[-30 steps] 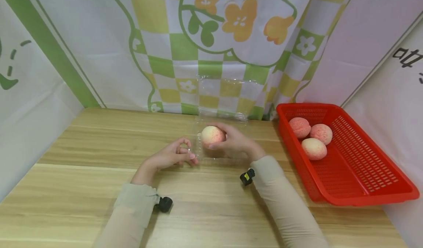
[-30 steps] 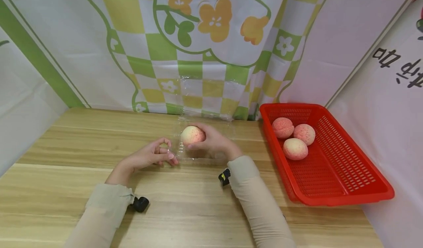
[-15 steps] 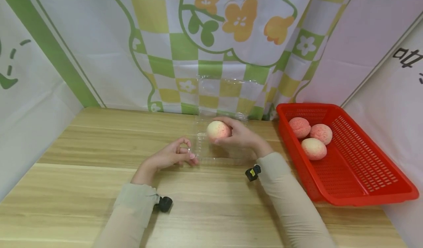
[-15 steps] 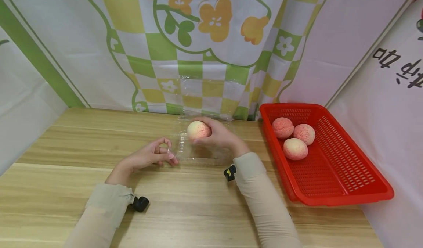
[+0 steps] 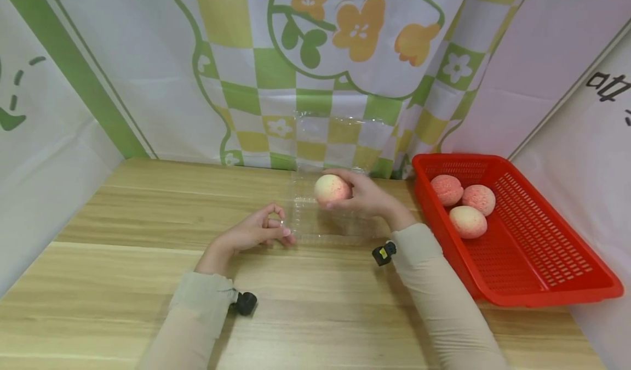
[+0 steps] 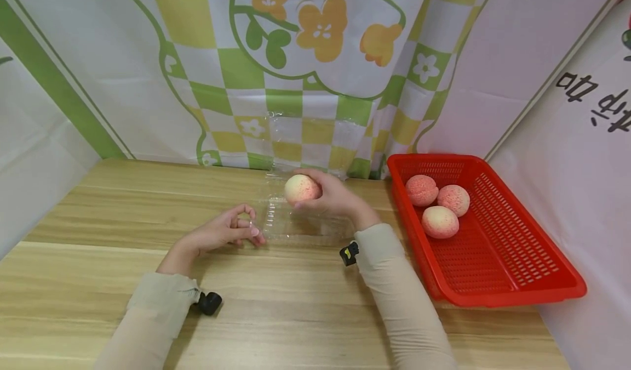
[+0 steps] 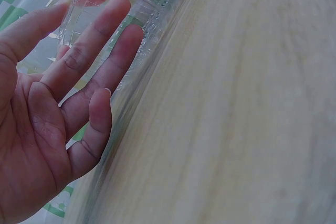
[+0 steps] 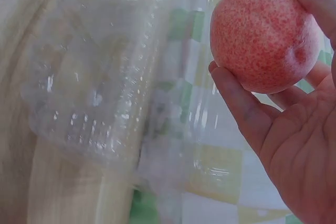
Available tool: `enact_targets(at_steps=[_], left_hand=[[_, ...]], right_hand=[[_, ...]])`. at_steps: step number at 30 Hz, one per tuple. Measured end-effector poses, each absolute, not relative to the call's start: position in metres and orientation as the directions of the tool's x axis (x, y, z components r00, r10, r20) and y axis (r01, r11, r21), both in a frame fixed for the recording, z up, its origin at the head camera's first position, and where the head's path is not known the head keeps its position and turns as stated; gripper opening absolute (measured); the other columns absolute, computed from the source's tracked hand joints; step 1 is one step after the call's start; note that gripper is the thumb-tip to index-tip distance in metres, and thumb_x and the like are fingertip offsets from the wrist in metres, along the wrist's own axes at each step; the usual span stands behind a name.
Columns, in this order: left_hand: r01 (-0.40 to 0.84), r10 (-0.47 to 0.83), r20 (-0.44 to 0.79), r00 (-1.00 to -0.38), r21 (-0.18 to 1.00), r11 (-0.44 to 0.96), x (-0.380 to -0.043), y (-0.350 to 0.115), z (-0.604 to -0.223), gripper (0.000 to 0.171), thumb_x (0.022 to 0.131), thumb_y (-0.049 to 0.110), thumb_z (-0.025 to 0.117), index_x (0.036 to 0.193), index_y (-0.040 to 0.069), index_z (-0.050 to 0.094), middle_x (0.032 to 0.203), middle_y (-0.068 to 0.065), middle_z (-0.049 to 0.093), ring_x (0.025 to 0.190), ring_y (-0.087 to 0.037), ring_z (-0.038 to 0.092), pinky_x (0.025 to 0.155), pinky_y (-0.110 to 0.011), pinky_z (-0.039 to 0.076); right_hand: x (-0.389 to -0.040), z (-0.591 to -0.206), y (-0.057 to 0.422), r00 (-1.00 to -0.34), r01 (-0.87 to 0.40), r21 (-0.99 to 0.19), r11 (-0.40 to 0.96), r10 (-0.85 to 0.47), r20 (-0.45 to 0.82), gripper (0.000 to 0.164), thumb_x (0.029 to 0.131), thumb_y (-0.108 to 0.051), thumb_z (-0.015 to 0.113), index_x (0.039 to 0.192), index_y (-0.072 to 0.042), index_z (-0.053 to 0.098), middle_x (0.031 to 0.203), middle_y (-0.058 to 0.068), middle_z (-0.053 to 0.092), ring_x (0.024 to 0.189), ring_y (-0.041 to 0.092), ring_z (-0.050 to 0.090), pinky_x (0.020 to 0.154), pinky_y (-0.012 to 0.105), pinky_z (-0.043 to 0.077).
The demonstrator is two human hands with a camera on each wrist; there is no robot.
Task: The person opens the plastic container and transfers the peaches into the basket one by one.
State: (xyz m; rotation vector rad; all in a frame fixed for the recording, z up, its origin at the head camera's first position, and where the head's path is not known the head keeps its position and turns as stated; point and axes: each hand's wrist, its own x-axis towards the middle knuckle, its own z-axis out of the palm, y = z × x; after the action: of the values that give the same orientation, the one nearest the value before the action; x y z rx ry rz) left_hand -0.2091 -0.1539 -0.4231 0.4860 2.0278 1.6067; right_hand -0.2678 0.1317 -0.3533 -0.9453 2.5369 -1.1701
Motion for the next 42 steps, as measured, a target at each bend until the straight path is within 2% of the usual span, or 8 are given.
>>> enact_targets(at_steps=[6, 14, 27, 30, 37, 42], left_hand=[[-0.034, 0.559, -0.166, -0.813, 0.970, 0.239, -0.209, -0.154, -0.424, 0.038, 0.099, 0.019, 0.063, 0.118, 0.003, 0.034, 0.106, -0.014, 0.076, 0.096, -0.021, 0.073, 0.068, -0.025, 0.042], [-0.037, 0.558, -0.173, -0.812, 0.968, 0.247, -0.207, -0.154, -0.423, 0.039, 0.099, 0.020, 0.063, 0.118, 0.003, 0.034, 0.107, -0.014, 0.076, 0.097, -0.021, 0.073, 0.069, -0.026, 0.042], [-0.025, 0.563, -0.163, -0.810, 0.969, 0.245, -0.208, -0.153, -0.422, 0.038, 0.099, 0.020, 0.062, 0.119, 0.003, 0.034, 0.106, -0.013, 0.076, 0.097, -0.021, 0.073, 0.070, -0.026, 0.042], [-0.030, 0.567, -0.163, -0.808, 0.971, 0.236, -0.208, -0.152, -0.422, 0.038, 0.099, 0.020, 0.062, 0.118, 0.003, 0.034, 0.106, -0.012, 0.076, 0.097, -0.020, 0.073, 0.069, -0.026, 0.042], [-0.037, 0.569, -0.157, -0.808, 0.976, 0.216, -0.209, -0.153, -0.423, 0.037, 0.099, 0.018, 0.061, 0.117, 0.002, 0.033, 0.105, -0.012, 0.077, 0.095, -0.017, 0.073, 0.068, -0.025, 0.042], [-0.041, 0.563, -0.159, -0.811, 0.975, 0.217, -0.208, -0.152, -0.424, 0.037, 0.099, 0.019, 0.062, 0.118, 0.003, 0.034, 0.106, -0.013, 0.076, 0.096, -0.018, 0.073, 0.069, -0.025, 0.044]], right_hand=[[-0.268, -0.345, 0.139, -0.785, -0.482, -0.718, 0.502, -0.611, 0.100, 0.072, 0.078, -0.013, 0.085, 0.141, -0.007, 0.051, 0.132, 0.016, 0.063, 0.118, 0.029, 0.059, 0.104, 0.047, 0.046], [-0.268, -0.323, 0.150, -0.806, -0.445, -0.710, 0.545, -0.590, 0.052, 0.070, 0.082, -0.015, 0.082, 0.143, -0.009, 0.048, 0.132, 0.014, 0.061, 0.116, 0.028, 0.058, 0.102, 0.046, 0.048], [-0.269, -0.289, 0.176, -0.828, -0.459, -0.702, 0.544, -0.548, 0.117, 0.072, 0.081, -0.013, 0.083, 0.144, -0.012, 0.049, 0.135, 0.014, 0.060, 0.116, 0.028, 0.057, 0.100, 0.045, 0.047], [-0.268, -0.284, 0.184, -0.842, -0.446, -0.709, 0.547, -0.524, 0.125, 0.072, 0.080, -0.013, 0.084, 0.144, -0.014, 0.050, 0.134, 0.011, 0.060, 0.113, 0.026, 0.058, 0.097, 0.042, 0.049], [-0.265, -0.269, 0.202, -0.879, -0.400, -0.717, 0.571, -0.461, 0.123, 0.071, 0.082, -0.014, 0.082, 0.145, -0.019, 0.048, 0.135, 0.009, 0.057, 0.111, 0.025, 0.058, 0.086, 0.023, 0.051], [-0.261, -0.259, 0.216, -0.901, -0.361, -0.744, 0.562, -0.417, 0.122, 0.071, 0.084, -0.013, 0.080, 0.146, -0.021, 0.046, 0.139, 0.008, 0.054, 0.112, 0.023, 0.055, 0.078, 0.021, 0.055]])
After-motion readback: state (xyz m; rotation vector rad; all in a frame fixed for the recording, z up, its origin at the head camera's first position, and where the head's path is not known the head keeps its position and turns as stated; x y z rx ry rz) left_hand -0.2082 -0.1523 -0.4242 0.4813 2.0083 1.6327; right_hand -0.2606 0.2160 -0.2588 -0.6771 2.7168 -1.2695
